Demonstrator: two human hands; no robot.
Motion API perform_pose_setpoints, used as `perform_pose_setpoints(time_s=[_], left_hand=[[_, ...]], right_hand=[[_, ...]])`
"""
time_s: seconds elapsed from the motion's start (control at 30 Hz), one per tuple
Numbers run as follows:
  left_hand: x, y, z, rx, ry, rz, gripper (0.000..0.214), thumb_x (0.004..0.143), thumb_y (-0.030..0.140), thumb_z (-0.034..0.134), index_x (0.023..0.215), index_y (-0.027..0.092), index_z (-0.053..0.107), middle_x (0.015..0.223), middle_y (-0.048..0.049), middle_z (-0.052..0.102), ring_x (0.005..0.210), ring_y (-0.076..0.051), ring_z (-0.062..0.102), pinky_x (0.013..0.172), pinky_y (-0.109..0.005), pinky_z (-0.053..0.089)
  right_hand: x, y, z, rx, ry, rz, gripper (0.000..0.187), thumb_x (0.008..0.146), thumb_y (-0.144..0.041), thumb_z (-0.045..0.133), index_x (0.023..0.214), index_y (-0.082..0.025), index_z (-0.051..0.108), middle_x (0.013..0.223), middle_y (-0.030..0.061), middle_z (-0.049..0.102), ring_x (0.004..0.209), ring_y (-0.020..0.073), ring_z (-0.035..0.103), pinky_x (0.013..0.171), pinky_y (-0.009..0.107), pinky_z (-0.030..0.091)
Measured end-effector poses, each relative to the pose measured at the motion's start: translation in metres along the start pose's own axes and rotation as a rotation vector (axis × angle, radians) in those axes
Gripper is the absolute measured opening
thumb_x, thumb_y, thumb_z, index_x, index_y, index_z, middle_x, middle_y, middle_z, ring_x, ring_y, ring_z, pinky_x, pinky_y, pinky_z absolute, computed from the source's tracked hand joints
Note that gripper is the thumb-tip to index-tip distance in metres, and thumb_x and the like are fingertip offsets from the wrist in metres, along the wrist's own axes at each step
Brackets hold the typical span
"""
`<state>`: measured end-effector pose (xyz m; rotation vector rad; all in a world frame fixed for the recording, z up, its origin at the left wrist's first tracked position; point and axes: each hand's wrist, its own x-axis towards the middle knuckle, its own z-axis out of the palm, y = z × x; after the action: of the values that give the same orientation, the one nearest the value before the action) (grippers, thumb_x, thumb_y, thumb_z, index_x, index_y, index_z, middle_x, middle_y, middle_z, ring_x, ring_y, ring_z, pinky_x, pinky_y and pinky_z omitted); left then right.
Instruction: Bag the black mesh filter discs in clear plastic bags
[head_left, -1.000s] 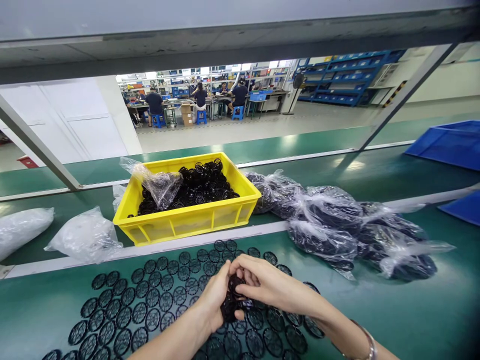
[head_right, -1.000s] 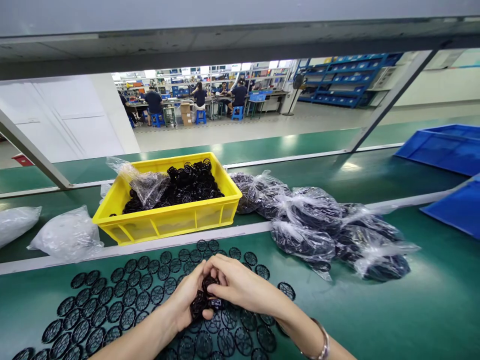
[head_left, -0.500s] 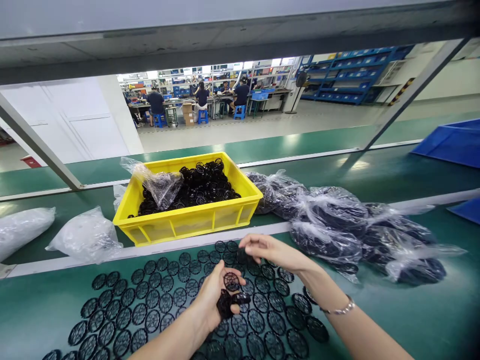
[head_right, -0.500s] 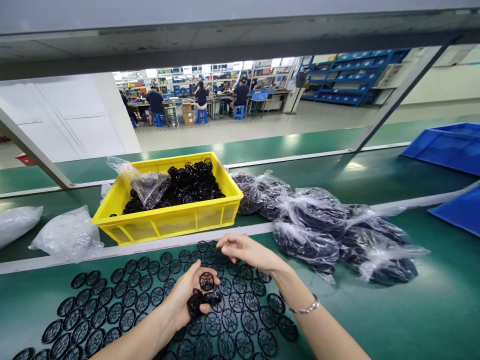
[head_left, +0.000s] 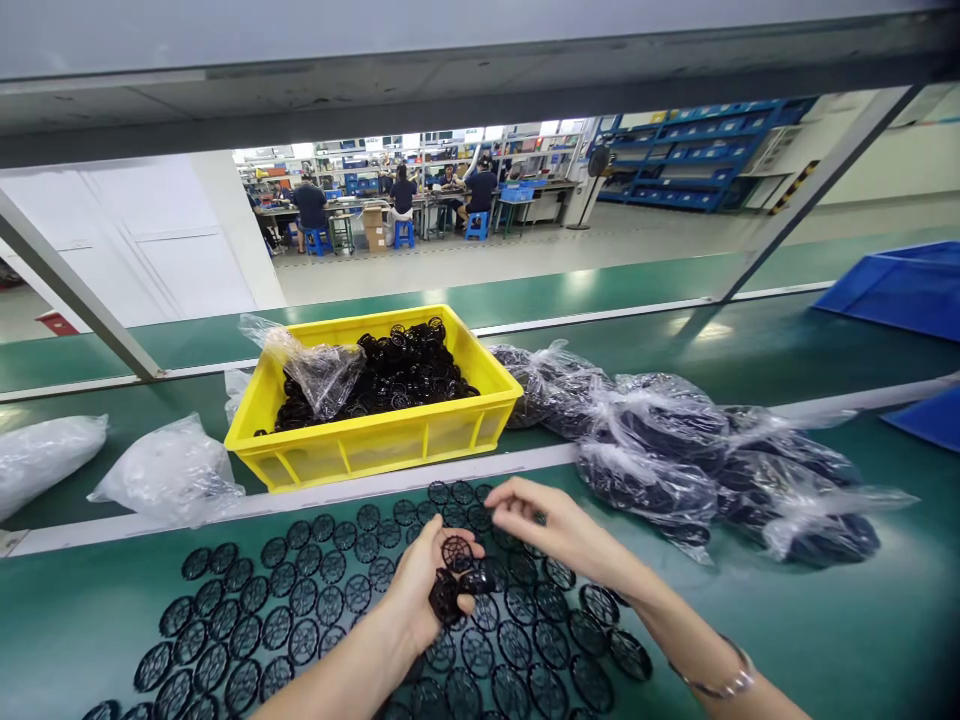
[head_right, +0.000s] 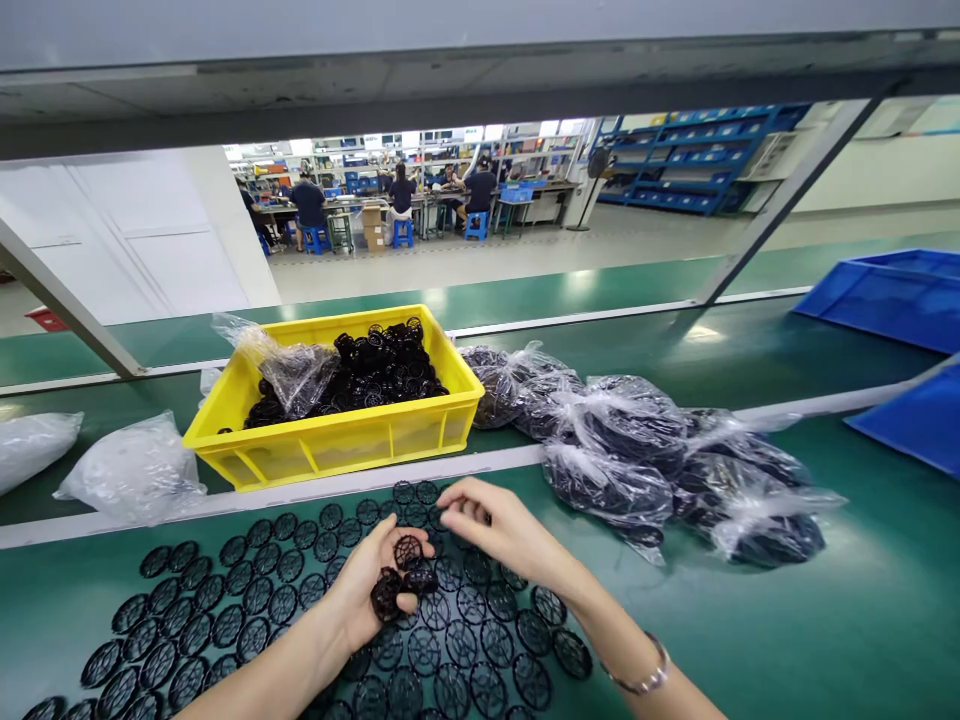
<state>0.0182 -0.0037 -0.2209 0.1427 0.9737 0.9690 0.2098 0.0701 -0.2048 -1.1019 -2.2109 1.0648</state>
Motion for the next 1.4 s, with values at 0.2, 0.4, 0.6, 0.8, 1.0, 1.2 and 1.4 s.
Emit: perform_pose_setpoints(time_s=[0.2,0.4,0.6,0.8,1.0,1.2,1.4], left_hand=[[0.006,-0.001,0.01,0.005,-0.055,-0.049,0.044,0.102,0.044,0.035,0.09,0.011,0.061,0.063,-0.0021,0.054,0.045,-0.01,0.047,0.035,-0.017,0.027],[0.004,0.003,0.01,-0.001,0.016,-0.036,0.036,0.102,0.039,0.035,0.094,0.012,0.058,0.077,-0.0042,0.061,0.048,-0.009,0.053,0.037,-0.018,0.03],[0.0,0.002,0.003,0.01,-0.036,-0.041,0.035,0.102,0.038,0.036,0.095,0.011,0.058,0.083,-0.0057,0.063,0.047,-0.009,0.054,0.036,-0.017,0.029],[-0.001,0.0,0.001,0.044,-0.072,-0.027,0.036,0.103,0.037,0.034,0.096,0.011,0.058,0.085,-0.006,0.064,0.046,-0.008,0.052,0.035,-0.018,0.029],[0.0,-0.016,0.009,0.153,-0.197,-0.039,0.038,0.102,0.042,0.034,0.1,0.012,0.058,0.081,-0.0049,0.062,0.046,-0.01,0.051,0.034,-0.021,0.034],[-0.002,-0.027,0.01,0.202,-0.246,-0.047,0.035,0.099,0.044,0.041,0.101,0.013,0.058,0.078,-0.0044,0.061,0.047,-0.011,0.051,0.034,-0.021,0.036],[-0.004,-0.018,0.009,0.135,-0.176,-0.075,0.037,0.103,0.039,0.033,0.101,0.011,0.056,0.095,-0.0119,0.069,0.046,-0.01,0.054,0.035,-0.02,0.033]], right_hand=[[-0.036,-0.044,0.01,-0.023,-0.241,-0.107,0.018,0.097,-0.038,0.057,0.106,-0.028,0.068,0.096,0.0034,0.065,0.079,0.0174,0.059,0.074,0.029,0.047],[0.003,0.004,-0.011,0.15,-0.01,0.043,0.035,0.093,-0.051,0.056,0.109,-0.021,0.064,0.091,0.004,0.066,0.077,0.0173,0.06,0.067,0.027,0.048],[0.045,0.074,-0.014,-0.081,0.17,0.089,0.038,0.083,-0.058,0.059,0.083,-0.021,0.063,0.077,0.0029,0.063,0.069,0.0188,0.057,0.068,0.032,0.047],[0.017,0.06,-0.004,-0.162,0.197,0.057,0.023,0.09,-0.044,0.055,0.086,-0.023,0.064,0.087,0.0036,0.062,0.073,0.0187,0.056,0.072,0.033,0.046],[-0.029,-0.006,0.01,-0.041,-0.042,0.067,0.024,0.095,-0.042,0.053,0.097,-0.025,0.069,0.089,0.0021,0.065,0.075,0.0171,0.058,0.067,0.027,0.044],[-0.036,-0.008,0.009,0.109,-0.156,0.095,0.027,0.093,-0.046,0.056,0.091,-0.021,0.067,0.083,0.0011,0.061,0.073,0.0156,0.055,0.064,0.026,0.043],[0.008,0.076,-0.03,-0.012,0.225,0.15,0.046,0.084,-0.062,0.057,0.101,-0.021,0.067,0.075,0.0005,0.059,0.07,0.0181,0.054,0.067,0.031,0.046]])
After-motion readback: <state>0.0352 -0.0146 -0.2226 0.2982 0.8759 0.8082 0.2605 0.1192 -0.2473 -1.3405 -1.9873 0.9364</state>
